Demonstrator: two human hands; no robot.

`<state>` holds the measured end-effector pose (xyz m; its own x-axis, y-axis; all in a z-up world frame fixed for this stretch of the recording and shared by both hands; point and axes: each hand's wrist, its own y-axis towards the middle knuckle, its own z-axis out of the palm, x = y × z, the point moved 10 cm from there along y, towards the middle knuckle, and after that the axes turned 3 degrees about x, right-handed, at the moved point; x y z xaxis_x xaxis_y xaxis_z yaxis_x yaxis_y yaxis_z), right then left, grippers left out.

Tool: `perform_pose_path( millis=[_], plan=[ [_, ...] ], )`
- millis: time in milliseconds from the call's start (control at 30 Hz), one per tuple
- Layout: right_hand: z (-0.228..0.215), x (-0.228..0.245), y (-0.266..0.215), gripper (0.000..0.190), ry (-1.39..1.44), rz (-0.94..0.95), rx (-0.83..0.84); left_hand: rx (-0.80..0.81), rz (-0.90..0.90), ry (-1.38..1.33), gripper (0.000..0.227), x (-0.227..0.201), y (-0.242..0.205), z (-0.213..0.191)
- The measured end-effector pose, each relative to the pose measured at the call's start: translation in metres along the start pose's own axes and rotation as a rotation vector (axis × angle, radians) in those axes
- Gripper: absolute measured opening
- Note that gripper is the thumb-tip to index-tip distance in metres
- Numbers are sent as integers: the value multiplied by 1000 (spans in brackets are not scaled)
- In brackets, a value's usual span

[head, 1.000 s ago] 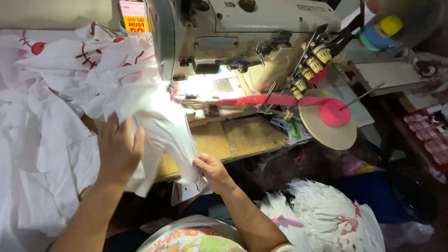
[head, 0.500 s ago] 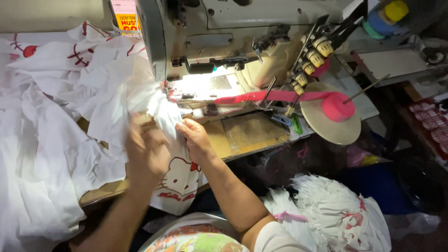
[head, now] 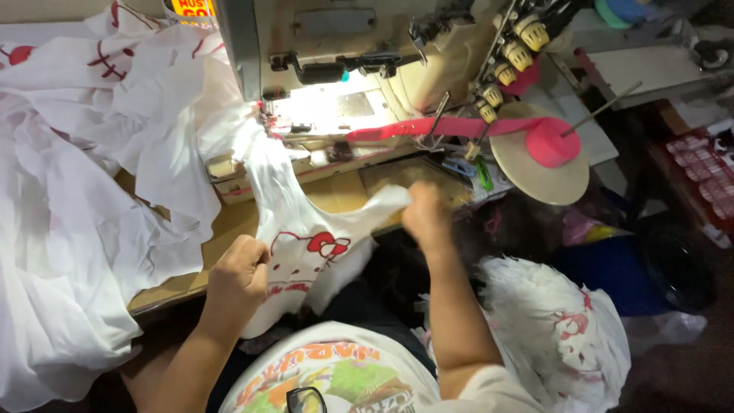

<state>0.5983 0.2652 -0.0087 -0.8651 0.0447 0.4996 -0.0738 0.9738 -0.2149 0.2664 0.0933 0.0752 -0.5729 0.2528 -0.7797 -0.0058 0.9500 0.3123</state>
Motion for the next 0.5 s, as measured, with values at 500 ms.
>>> perform_pose_path(
  millis=[500],
  plan=[
    [68,186,-34,24,707,-599,-67,-49,99,408,49,31,1,-21]
  ],
)
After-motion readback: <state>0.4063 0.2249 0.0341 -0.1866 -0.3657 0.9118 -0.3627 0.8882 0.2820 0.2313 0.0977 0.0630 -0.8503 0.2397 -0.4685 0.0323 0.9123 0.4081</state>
